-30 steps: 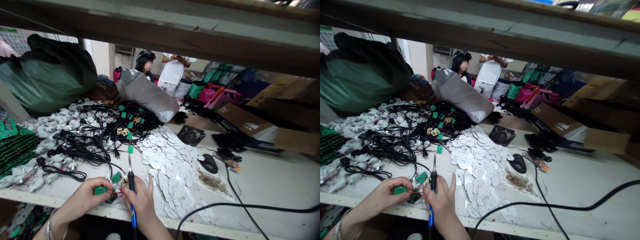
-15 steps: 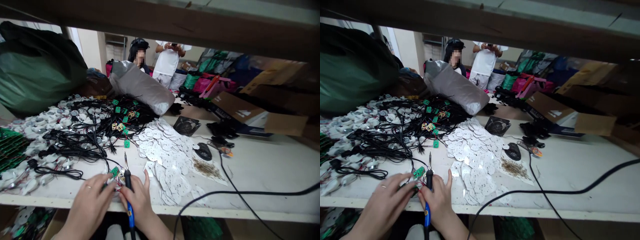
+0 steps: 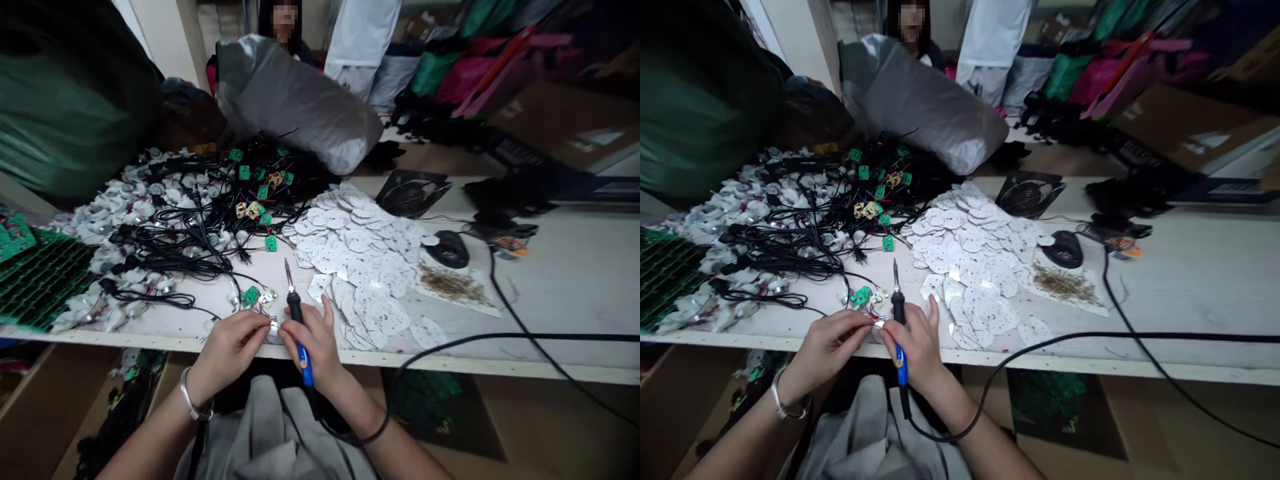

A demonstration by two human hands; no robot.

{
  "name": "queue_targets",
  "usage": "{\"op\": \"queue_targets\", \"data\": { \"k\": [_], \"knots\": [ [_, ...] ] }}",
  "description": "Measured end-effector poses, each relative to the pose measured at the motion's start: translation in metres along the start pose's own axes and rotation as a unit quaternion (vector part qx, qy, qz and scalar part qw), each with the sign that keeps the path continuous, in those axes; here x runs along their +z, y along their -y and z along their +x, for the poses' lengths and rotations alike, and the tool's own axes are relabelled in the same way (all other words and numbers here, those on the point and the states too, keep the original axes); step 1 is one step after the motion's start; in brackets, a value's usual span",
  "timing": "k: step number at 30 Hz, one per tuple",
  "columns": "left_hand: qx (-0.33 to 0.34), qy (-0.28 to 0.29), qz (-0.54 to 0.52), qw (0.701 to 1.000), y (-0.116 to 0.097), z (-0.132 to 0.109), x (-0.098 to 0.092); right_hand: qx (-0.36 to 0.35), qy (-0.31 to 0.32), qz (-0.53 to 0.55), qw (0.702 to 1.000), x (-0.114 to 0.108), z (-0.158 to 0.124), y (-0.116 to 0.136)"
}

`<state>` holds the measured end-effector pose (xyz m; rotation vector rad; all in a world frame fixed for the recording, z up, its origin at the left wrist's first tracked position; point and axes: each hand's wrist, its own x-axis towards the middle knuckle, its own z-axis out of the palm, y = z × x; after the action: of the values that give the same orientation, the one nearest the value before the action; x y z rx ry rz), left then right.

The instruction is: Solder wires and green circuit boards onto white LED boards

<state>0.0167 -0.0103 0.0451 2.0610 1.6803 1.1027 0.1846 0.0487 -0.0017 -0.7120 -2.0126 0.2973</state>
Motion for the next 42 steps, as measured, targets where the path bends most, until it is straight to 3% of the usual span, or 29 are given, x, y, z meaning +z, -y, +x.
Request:
{"op": "queue_targets", "data": {
  "k": [6, 11, 15, 18, 21, 25, 33, 39, 42],
  "knots": [
    [-0.076, -0.001, -0.030, 0.997, -0.005, -0.002, 0.006, 0.000, 0.007, -0.006, 1.000, 0.002, 0.001, -0.001],
    [-0.025, -0.026, 0.017, 0.999, -0.009, -0.003, 0.003, -0.011, 0.024, -0.027, 0.999, -0.002, 0.001, -0.001],
    [-0.013, -0.054, 0.151, 0.987, -0.012, 0.001, 0.000, -0.018, 0.003, 0.008, 1.000, -0.011, -0.009, -0.004],
    [0.021, -0.022, 0.206, 0.978, -0.013, 0.007, 0.009, 0.000, 0.010, 0.037, 0.999, -0.016, -0.015, -0.005],
    [0.043, 0.027, 0.206, 0.977, -0.011, 0.012, 0.022, 0.018, 0.026, 0.032, 0.999, -0.017, -0.016, -0.005],
    [0.013, 0.051, 0.195, 0.979, -0.005, 0.010, 0.031, 0.026, 0.025, 0.032, 0.999, -0.017, -0.016, -0.004],
    [0.023, -0.010, 0.195, 0.981, -0.001, -0.001, 0.034, 0.031, 0.021, 0.101, 0.994, -0.025, -0.018, -0.012],
    [0.025, -0.006, 0.171, 0.985, 0.004, -0.005, 0.033, 0.031, -0.020, 0.161, 0.986, -0.044, -0.012, -0.011],
    [0.031, 0.000, 0.160, 0.987, 0.005, -0.006, 0.032, 0.064, -0.036, 0.152, 0.986, -0.052, -0.012, -0.004]
  ]
}}
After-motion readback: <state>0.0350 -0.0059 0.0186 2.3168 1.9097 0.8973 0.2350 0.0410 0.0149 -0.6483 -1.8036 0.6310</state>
